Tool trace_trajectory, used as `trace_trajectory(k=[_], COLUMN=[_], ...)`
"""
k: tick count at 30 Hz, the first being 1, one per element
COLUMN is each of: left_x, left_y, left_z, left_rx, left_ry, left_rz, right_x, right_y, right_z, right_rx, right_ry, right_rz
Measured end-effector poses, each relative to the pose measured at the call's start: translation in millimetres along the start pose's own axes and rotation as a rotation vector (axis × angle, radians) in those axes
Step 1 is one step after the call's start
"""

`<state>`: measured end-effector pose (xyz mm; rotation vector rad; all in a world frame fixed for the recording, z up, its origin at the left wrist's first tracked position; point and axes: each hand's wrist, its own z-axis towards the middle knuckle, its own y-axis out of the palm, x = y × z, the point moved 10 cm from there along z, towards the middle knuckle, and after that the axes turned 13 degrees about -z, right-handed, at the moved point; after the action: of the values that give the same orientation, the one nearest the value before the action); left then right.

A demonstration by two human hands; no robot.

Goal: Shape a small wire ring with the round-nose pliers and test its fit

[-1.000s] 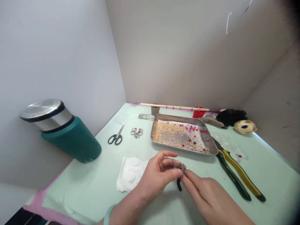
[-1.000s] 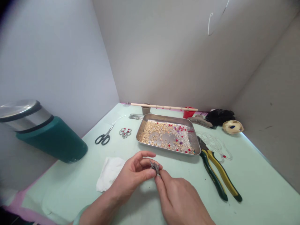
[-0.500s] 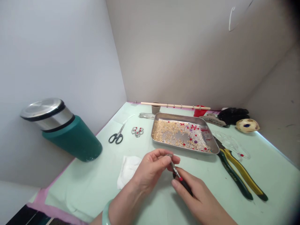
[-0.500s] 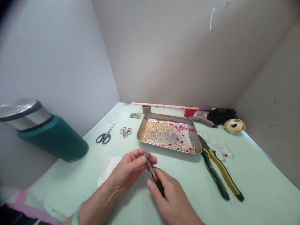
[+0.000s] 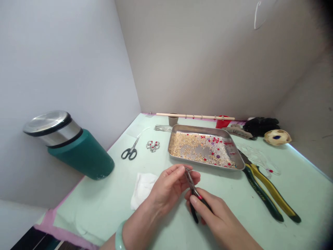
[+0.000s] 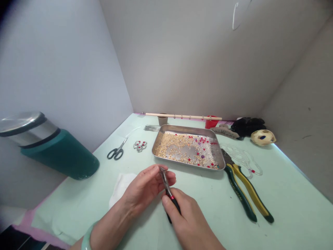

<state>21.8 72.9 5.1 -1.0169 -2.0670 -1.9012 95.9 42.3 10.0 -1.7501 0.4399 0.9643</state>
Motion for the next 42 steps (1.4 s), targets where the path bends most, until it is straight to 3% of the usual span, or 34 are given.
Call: trace_trajectory(k=[3,9,20,28,31,35,42], left_x=[-1.8,1.7,5.6,9.2,1.5,-23.9,-35.9], left_y=[-0.9,7.4,39.0,43.2,35.2,33.7,32.5], left_z=[0.7,0.7,-18.4,-23.0,-17.7,-17.8,-23.2], left_rx=[0.013,-0.068,-0.353,-0.382,-0.313,-0.380,-0.380], left_ry=[-0.014,0.025,0.120,0.197,0.132,-0.073,-0.161], left_rz=[-0.004,0.018,0.351,0.610,0.772,0.914,1.128], right_x=[-1.0,-0.3,8.1,10.6,11.2,18.1,61.3], right_y=[-1.9,-7.8,-9.8,-25.1,-30.1,-33.4,-21.6], right_z=[-0.2,-1.0,-4.7,-12.1,-13.1,-15.0,-24.6], right_rx=[0.048,0.206,0.095,0.139,0.134,0.114,-0.076], right_ry=[-0.016,-0.103,-0.151,-0.143,-0.111,-0.054,0.135], right_rz=[0.011,-0.056,-0.007,0.023,0.066,0.167,0.340])
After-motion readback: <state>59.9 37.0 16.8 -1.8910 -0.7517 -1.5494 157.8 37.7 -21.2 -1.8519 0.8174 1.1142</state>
